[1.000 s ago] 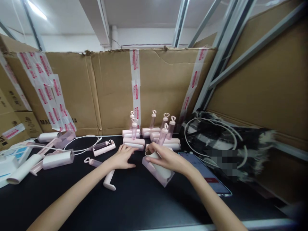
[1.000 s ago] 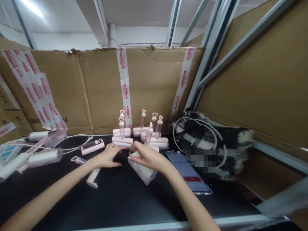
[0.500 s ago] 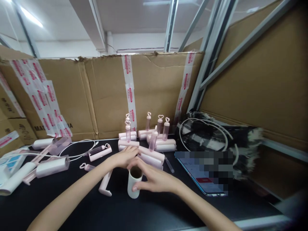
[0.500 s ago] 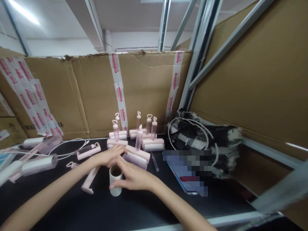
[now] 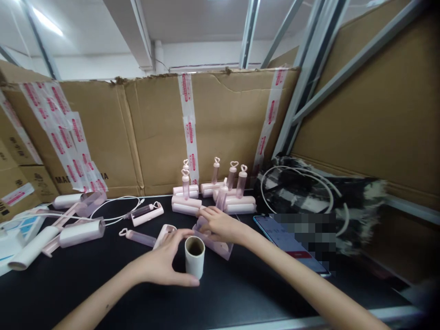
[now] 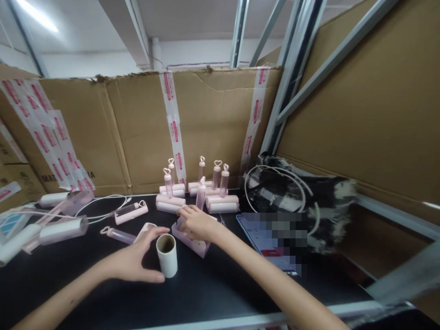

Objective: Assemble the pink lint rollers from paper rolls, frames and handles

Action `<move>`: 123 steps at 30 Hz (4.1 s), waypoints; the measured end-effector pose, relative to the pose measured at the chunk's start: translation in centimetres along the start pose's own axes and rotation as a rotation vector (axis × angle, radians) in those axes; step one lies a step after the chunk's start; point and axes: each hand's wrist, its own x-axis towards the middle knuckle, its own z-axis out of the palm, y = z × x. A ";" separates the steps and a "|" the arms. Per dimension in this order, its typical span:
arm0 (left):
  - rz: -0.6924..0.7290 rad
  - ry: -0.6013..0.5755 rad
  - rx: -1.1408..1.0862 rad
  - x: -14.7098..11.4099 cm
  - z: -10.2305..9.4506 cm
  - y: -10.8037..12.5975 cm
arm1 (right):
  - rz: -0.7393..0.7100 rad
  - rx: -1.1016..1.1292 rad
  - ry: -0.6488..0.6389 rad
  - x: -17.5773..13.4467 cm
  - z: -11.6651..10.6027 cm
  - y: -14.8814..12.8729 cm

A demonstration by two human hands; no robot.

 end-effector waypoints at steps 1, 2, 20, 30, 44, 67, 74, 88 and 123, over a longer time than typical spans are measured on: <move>-0.027 0.031 0.006 -0.1 0.7 0.2 | 0.002 0.041 0.041 0.0 -0.3 -0.1; -0.044 0.063 0.012 0.0 1.2 0.3 | 0.019 0.116 0.096 -0.1 -0.9 -0.3; -0.057 0.123 -0.023 0.5 2.0 -0.1 | 0.320 1.253 0.267 -0.7 0.1 -6.1; 0.062 0.304 0.055 -0.1 3.3 -0.7 | 0.327 1.040 0.387 -1.2 0.2 -6.7; 0.272 0.079 0.423 2.5 0.4 4.1 | 0.126 0.329 0.158 -3.5 -1.7 -0.7; -0.371 0.918 -1.061 2.7 -0.9 -0.1 | 0.319 1.522 0.424 1.0 0.3 -6.3; -0.410 0.887 -1.125 2.8 0.9 -1.0 | 0.319 1.598 0.484 0.6 1.7 -8.0; -0.397 0.788 -1.392 3.0 -0.8 -0.7 | 0.252 1.271 0.632 3.2 1.8 -8.2; -0.244 0.130 -1.010 1.6 -3.4 -2.5 | 0.522 1.583 0.306 1.3 -0.1 -6.8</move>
